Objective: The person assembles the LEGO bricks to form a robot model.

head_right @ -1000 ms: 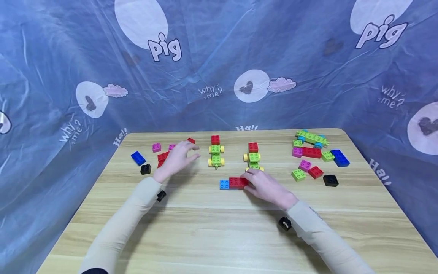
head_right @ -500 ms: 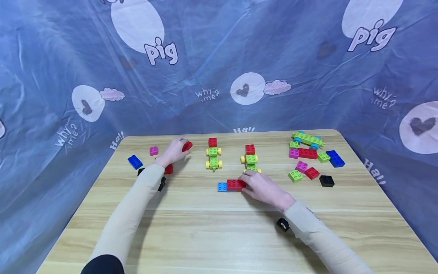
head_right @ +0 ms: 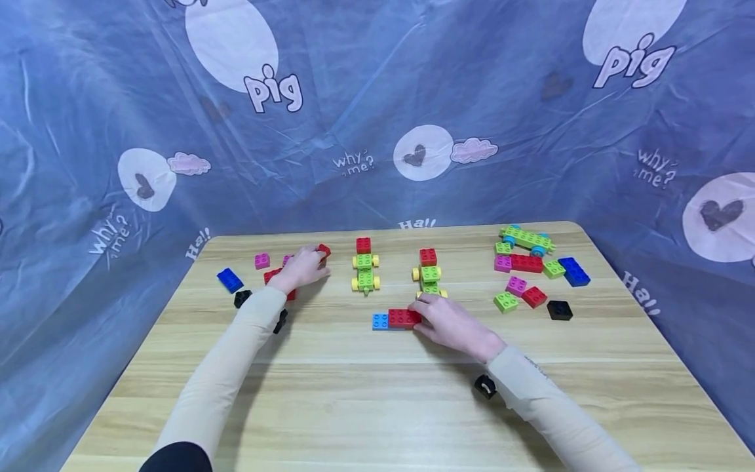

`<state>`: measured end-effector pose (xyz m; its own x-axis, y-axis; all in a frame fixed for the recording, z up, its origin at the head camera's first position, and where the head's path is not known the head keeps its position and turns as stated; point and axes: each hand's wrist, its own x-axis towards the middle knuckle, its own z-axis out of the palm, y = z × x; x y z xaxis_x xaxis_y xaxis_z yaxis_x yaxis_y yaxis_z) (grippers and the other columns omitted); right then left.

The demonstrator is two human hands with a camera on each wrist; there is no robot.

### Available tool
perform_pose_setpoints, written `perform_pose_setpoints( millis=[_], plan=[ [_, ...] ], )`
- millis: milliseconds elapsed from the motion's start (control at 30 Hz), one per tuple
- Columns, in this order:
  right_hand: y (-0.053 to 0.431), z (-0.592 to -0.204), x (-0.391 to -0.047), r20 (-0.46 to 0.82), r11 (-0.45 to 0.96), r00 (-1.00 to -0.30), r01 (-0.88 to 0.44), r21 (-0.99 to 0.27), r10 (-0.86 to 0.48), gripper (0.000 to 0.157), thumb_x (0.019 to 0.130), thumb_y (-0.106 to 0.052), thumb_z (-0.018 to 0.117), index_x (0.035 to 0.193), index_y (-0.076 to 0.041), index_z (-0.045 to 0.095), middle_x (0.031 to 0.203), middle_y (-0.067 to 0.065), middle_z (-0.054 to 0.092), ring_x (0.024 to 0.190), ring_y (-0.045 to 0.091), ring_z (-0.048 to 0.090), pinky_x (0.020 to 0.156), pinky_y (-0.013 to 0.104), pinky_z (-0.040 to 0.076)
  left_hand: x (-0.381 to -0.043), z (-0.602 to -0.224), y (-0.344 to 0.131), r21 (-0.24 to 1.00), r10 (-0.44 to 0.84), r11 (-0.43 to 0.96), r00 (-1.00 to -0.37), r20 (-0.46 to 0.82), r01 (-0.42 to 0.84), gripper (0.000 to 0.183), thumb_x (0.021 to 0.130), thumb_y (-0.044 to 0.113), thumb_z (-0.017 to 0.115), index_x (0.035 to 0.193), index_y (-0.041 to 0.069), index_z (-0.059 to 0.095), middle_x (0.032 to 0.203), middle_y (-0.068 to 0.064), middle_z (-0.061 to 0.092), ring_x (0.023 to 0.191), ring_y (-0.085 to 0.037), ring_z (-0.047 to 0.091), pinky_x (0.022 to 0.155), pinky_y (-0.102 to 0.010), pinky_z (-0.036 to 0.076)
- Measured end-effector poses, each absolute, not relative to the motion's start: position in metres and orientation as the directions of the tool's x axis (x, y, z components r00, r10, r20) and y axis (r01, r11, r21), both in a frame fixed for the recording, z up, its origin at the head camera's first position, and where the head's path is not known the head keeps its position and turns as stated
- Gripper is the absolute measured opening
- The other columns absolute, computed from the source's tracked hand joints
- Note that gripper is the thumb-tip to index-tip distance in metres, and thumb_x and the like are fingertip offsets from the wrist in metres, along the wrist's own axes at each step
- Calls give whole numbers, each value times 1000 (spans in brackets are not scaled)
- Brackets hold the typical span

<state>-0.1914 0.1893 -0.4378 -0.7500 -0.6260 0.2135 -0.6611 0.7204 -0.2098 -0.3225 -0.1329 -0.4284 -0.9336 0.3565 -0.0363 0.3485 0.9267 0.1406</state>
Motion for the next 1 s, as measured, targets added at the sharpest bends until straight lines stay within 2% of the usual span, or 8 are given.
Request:
perform_pose_setpoints(
  millis=[133, 267, 367, 533, 767, 1000],
  plan=[
    [190, -438, -193, 205, 727, -758, -653, -215, -620, 36, 77, -16, 74, 111, -8, 65, 102, 5, 67, 90, 16, 66, 79, 27, 58, -322, -430, -134, 144, 382, 914, -924, 10, 380, 24, 87, 25, 64, 100, 5, 61, 105, -15, 59, 103, -32, 56, 85, -45, 51],
    [190, -438, -193, 200, 732, -762, -647, -211, -616, 37, 77, -17, 74, 112, -9, 65, 102, 4, 66, 90, 16, 66, 78, 27, 58, -319, -429, -134, 156, 395, 905, -918, 41, 397, 40, 86, 23, 66, 120, 5, 59, 117, -15, 59, 107, -31, 59, 88, -45, 52],
    [191, -437, -193, 202, 733, -760, -650, -203, -618, 37, 77, -17, 75, 112, -9, 65, 101, 3, 66, 89, 14, 65, 78, 26, 58, -317, -428, -135, 169, 398, 900, -915, 65, 403, 44, 85, 21, 67, 125, 5, 58, 123, -16, 57, 113, -32, 56, 94, -46, 50],
    [191, -438, -193, 207, 729, -755, -655, -196, -622, 36, 78, -18, 75, 112, -9, 66, 100, 3, 65, 88, 13, 65, 77, 26, 58, -315, -432, -138, 164, 391, 903, -917, 72, 398, 43, 86, 18, 66, 124, 1, 57, 126, -19, 54, 118, -34, 51, 101, -45, 46],
    [191, -438, -193, 216, 720, -745, -667, -193, -632, 36, 78, -19, 74, 112, -10, 66, 99, 2, 66, 85, 13, 65, 75, 25, 58, -309, -436, -140, 161, 417, 893, -908, 50, 419, 36, 83, 13, 68, 115, -1, 59, 107, -20, 63, 102, -33, 60, 88, -43, 53],
    [192, -440, -193, 221, 718, -744, -667, -196, -631, 36, 79, -20, 73, 113, -10, 65, 101, 2, 66, 87, 13, 65, 76, 26, 58, -304, -438, -142, 206, 447, 868, -892, 70, 452, 39, 81, -1, 65, 120, 1, 58, 112, -17, 64, 103, -29, 62, 87, -39, 54]
  ],
)
